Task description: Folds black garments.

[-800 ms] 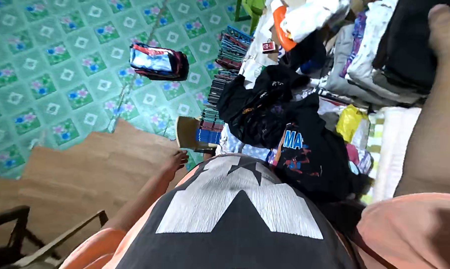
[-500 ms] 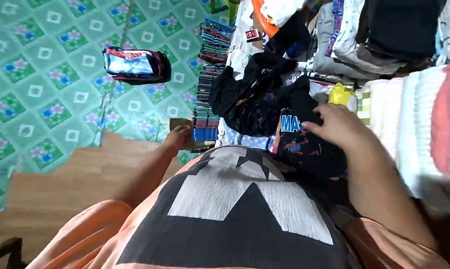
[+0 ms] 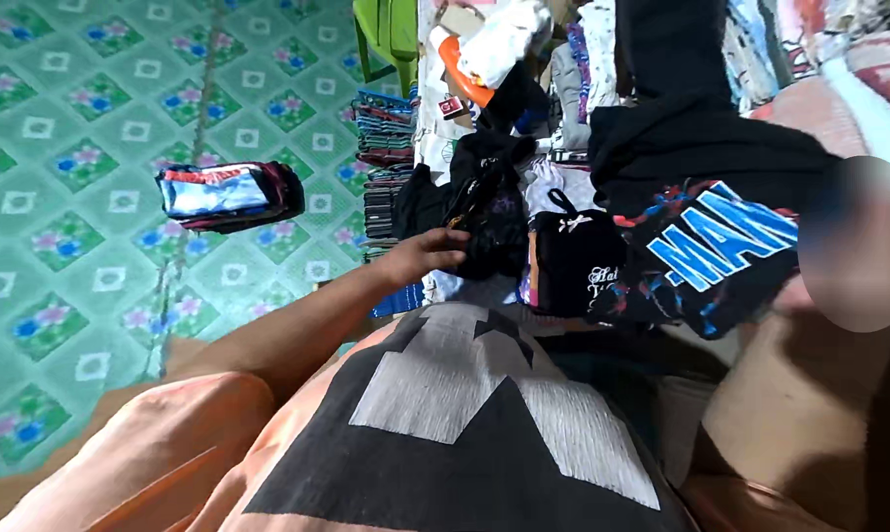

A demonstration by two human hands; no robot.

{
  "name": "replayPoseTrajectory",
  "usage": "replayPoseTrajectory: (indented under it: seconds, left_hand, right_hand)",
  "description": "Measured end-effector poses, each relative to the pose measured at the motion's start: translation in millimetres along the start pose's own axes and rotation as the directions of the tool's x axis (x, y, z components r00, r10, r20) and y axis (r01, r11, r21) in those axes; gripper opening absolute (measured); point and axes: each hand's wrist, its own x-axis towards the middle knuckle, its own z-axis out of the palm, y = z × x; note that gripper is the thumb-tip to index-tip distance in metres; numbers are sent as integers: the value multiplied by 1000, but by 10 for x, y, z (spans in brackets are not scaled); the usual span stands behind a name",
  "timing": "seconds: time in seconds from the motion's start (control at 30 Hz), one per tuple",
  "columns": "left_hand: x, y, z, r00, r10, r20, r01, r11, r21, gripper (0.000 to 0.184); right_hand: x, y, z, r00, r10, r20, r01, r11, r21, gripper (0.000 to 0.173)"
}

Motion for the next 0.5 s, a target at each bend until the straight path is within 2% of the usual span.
replayPoseTrajectory:
  seconds: [0.07, 0.1, 0.17, 0.27, 0.33, 0.37, 0.4, 0.47, 0.5]
  left_hand:
    - [175, 464, 197, 989, 91, 119, -99, 994, 57, 53]
    - [259, 686, 298, 979, 129, 160, -136, 990, 31, 57]
    - [401, 1111, 485, 962, 170, 215, -137, 978, -161, 64]
    - [501, 1675, 648, 955, 194, 226, -65, 876, -478, 49]
    - [517, 2016, 692, 960, 223, 171, -97, 833, -545, 36]
    - [492, 2192, 709, 948, 269, 169, -147, 843, -517, 35]
    - [435, 2372, 733, 925, 330, 187, -214, 862, -459, 36]
    - [257, 2729, 824, 857, 452, 246, -372, 875, -311, 29]
    - [165, 2899, 875, 814, 511, 277, -459, 858, -231, 24]
  right_hand:
    - [-4, -111, 37, 997, -62, 54, 56, 992, 110, 27]
    - [-8, -165, 70, 994, -83, 77, 72, 988, 134, 24]
    - [-42, -280, 165, 984, -119, 135, 105, 989, 108, 20]
    - [-64, -433, 255, 916, -143, 375, 143, 989, 28, 16]
    - [-37, -515, 271, 862, -123, 491, 151, 988, -18, 15]
    - [-21, -528, 261, 868, -141, 475, 189, 981, -53, 14]
    - [12, -537, 288, 885, -186, 427, 243, 967, -82, 25]
    - [126, -620, 408, 885, -264, 384, 349, 922, -170, 70]
    - [182, -698, 476, 884, -270, 381, 352, 921, -164, 85]
